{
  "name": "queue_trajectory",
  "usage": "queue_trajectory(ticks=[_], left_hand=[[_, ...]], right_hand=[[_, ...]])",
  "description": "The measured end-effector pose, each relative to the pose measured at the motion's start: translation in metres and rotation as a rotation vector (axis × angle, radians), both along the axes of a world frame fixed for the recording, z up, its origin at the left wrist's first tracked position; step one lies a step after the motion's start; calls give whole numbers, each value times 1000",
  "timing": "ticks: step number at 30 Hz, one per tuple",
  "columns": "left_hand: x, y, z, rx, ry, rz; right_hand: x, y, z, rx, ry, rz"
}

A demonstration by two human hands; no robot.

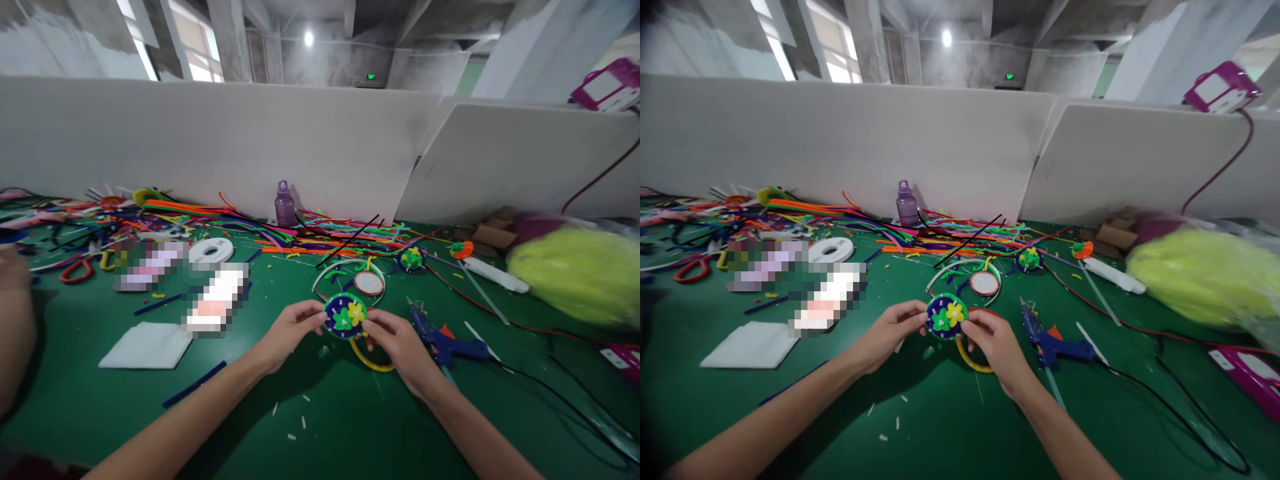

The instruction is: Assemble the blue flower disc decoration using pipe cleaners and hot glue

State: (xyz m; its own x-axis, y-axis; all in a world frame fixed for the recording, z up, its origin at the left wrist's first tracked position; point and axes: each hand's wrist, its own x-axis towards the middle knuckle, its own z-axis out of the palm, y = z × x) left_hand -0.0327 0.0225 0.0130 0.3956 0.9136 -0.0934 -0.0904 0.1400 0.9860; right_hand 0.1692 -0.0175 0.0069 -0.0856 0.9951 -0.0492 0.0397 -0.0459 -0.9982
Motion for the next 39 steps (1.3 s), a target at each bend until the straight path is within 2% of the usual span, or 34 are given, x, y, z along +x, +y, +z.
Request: queue_trajectory(ticks=[4,8,13,17,19,22,24,25,27,30,33,36,39], left_hand=[[-6,9,-11,-70,-45,-66],[-9,6,-17,-173,-122,-77],[-12,0,-15,-173,-112,-90],[-12,-1,-12,-200,-107,-94],[-11,0,-11,-233,-153,-92],[-11,0,-12,-290,-224,-83],[-11,1,-14,-312,-250,-74],[-11,2,-15,-318,-260,-66],[-12,4,-17,-324,-274,-54],[-13,6,-21,-344,-289,-66],[-14,7,-24,-358,-296,-86],[-15,9,-26,-358,-291,-92],[-17,10,-27,-349,-297,-79]], right_hand=[[-2,0,6,-65,31,47],[-5,0,8,-93,46,39],[-8,0,6,-91,41,-2],[-5,-1,6,-39,-39,-1],[-1,-2,12,36,-125,-30],[15,-4,30,199,-322,-123],[35,-6,44,272,-514,-147],[48,-7,49,278,-646,-117],[80,-9,51,286,-902,-87],[133,-12,35,284,-1189,-32],[172,-15,7,205,-1294,116],[187,-15,-14,124,-1323,160],[186,-10,-21,94,-1298,191]])
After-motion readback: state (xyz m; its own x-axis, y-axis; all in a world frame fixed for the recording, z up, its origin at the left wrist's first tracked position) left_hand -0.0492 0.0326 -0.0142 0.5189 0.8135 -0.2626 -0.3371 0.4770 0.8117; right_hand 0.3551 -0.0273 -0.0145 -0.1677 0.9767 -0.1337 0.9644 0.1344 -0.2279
